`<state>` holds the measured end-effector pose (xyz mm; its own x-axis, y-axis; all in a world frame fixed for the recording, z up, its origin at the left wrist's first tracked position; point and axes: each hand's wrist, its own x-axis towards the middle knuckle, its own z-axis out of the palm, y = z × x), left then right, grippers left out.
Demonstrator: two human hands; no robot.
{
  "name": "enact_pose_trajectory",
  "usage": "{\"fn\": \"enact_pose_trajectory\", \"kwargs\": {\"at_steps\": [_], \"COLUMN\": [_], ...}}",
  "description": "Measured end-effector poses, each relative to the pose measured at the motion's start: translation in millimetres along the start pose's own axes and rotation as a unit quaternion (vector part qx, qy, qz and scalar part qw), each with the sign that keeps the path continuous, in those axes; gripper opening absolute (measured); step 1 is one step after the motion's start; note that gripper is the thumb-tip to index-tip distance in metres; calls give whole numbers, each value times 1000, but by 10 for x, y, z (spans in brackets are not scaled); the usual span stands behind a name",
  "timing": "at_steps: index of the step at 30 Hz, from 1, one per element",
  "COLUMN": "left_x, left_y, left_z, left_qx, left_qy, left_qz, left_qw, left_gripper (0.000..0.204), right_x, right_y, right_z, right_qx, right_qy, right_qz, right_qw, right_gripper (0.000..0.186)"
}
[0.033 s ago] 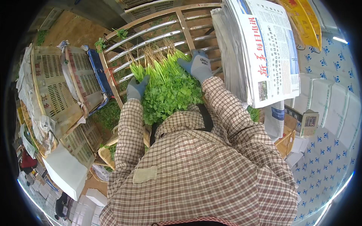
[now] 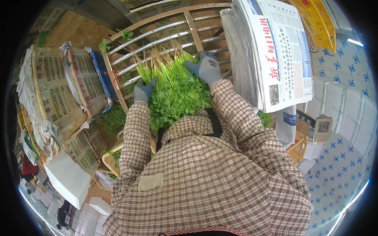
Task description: The person organizes bunches of coriander on a metal stand and packs them into a newspaper-lined crate.
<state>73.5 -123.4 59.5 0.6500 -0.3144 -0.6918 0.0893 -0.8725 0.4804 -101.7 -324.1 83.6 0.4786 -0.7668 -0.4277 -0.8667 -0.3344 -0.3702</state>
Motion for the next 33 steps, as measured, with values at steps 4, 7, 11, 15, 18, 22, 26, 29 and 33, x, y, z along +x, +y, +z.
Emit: {"fn": "enact_pose_trajectory", "kwargs": {"at_steps": [4, 7, 11, 15, 18, 22, 26, 29, 33], "left_x": [454, 511, 227, -313, -74, 41, 136, 109, -217], "left_y": [-318, -279, 161, 408, 128, -265, -576, -624, -255], "left_z": [478, 587, 575, 570, 562, 180, -84, -73, 44], "left_qx": [-350, -338, -62, -64, -217, -363, -216, -118, -244], "left_qy": [-108, -143, -96, 17, -85, -301, -301, -280, -129], "left_qz": [-61, -121, -155, -112, -124, -68, -46, 76, -106], "left_qw": [928, 922, 981, 992, 965, 879, 928, 950, 955], "left_gripper": [86, 93, 107, 101, 91, 48, 37, 48, 75], "right_x": [-144, -12, 300, 24, -98, -110, -123, -43, -3], "right_y": [-241, -102, 237, -213, -8, 120, 145, 257, 294], "right_z": [-35, 103, 526, 197, 283, 210, 218, 400, 461], "right_qx": [7, 77, 63, 51, 222, 516, 542, 453, 448], "right_qy": [-52, -112, -195, -244, -195, -296, -317, -285, -324], "right_qz": [5, 23, 38, 70, -50, -31, 70, 17, 2], "right_qw": [999, 990, 978, 966, 954, 804, 775, 845, 833], "right_gripper": [96, 106, 114, 101, 74, 56, 62, 68, 71]}}
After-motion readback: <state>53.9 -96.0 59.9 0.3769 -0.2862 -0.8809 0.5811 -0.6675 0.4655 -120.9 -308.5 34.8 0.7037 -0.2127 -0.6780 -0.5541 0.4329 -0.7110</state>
